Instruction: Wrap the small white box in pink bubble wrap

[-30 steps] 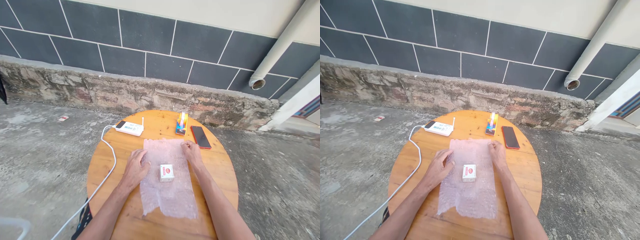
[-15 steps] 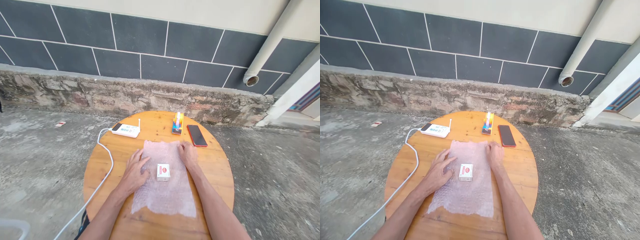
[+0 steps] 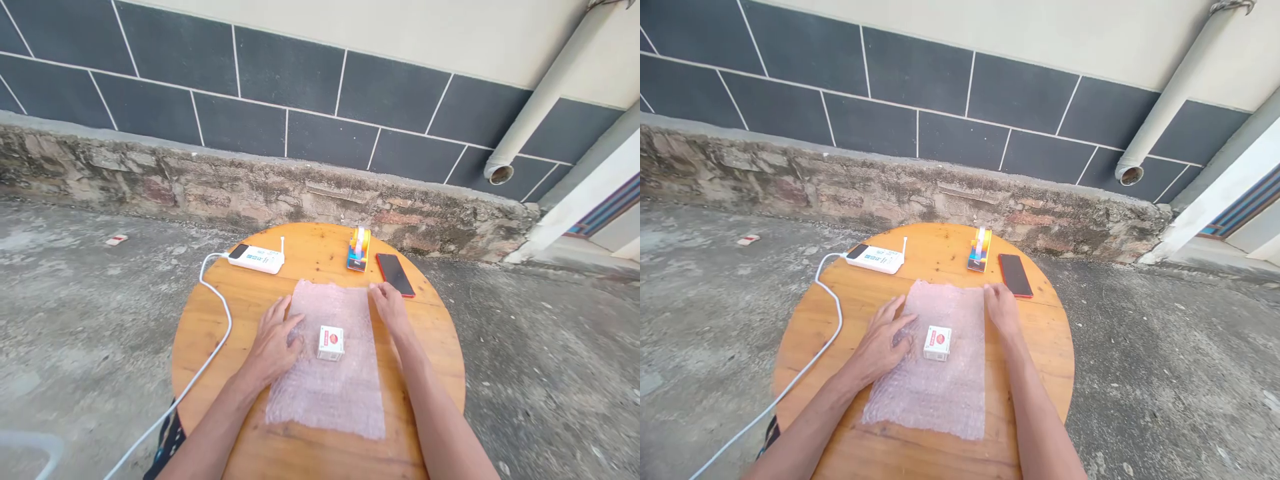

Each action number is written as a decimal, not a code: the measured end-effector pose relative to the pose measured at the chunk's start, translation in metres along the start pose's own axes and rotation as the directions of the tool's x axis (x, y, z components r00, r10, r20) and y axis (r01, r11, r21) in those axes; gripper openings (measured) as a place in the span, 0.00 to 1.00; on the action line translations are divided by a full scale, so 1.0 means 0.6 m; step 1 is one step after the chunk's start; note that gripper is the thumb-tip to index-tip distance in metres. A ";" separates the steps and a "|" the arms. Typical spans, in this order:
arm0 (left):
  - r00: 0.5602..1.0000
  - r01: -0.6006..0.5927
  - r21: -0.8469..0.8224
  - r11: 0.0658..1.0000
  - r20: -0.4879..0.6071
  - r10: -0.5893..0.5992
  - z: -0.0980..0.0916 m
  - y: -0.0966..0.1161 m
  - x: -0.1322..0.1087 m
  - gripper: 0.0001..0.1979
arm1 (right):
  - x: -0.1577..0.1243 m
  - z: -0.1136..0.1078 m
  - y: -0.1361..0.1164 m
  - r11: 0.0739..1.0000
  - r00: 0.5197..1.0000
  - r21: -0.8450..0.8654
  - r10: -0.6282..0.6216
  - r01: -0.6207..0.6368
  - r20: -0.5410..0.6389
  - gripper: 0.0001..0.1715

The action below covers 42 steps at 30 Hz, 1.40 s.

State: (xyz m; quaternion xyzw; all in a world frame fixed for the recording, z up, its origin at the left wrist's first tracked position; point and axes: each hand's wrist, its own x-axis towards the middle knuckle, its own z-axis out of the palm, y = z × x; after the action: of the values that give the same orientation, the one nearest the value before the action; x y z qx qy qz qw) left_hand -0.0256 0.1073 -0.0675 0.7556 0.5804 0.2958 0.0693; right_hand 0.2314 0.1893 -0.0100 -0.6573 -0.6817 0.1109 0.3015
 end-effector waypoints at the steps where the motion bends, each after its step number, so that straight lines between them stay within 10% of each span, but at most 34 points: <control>1: 1.000 -0.003 -0.006 1.000 -0.002 0.003 -0.001 0.001 0.000 0.22 | -0.006 -0.013 -0.009 0.999 0.999 0.033 -0.027 0.026 0.031 0.22; 4: 1.000 -0.004 -0.025 1.000 -0.005 0.004 -0.006 0.005 -0.002 0.23 | -0.046 -0.044 -0.044 0.977 0.965 0.130 -0.191 0.170 0.178 0.19; 9: 1.000 0.010 -0.045 0.999 -0.005 -0.010 -0.009 0.008 -0.004 0.23 | -0.128 -0.027 -0.076 0.875 0.780 0.185 -0.483 0.448 0.397 0.34; 21: 1.000 -0.009 -0.032 0.999 -0.011 0.009 -0.006 0.004 -0.005 0.22 | -0.146 -0.041 -0.037 0.957 0.929 0.115 -0.285 0.265 0.237 0.25; 32: 0.993 -0.081 -0.145 0.986 -0.102 0.066 -0.030 0.025 -0.001 0.14 | -0.143 -0.097 0.125 0.956 0.989 -0.262 -0.144 0.132 -0.029 0.29; 36: 0.986 -0.166 -0.176 0.970 -0.008 0.167 -0.033 0.035 -0.005 0.14 | -0.174 -0.078 0.058 0.930 0.959 -0.264 -0.279 0.256 -0.055 0.27; 42: 0.970 -0.206 -0.148 0.967 0.097 0.221 -0.031 0.043 -0.008 0.17 | -0.205 -0.003 -0.059 0.864 0.824 -0.129 -0.405 0.487 0.396 0.32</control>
State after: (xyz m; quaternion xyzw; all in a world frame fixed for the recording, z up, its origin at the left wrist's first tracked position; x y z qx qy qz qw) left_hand -0.0142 0.0903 -0.0426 0.8227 0.4691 0.2972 0.1212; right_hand 0.1975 0.0667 -0.0218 -0.4769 -0.8681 0.0763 0.1147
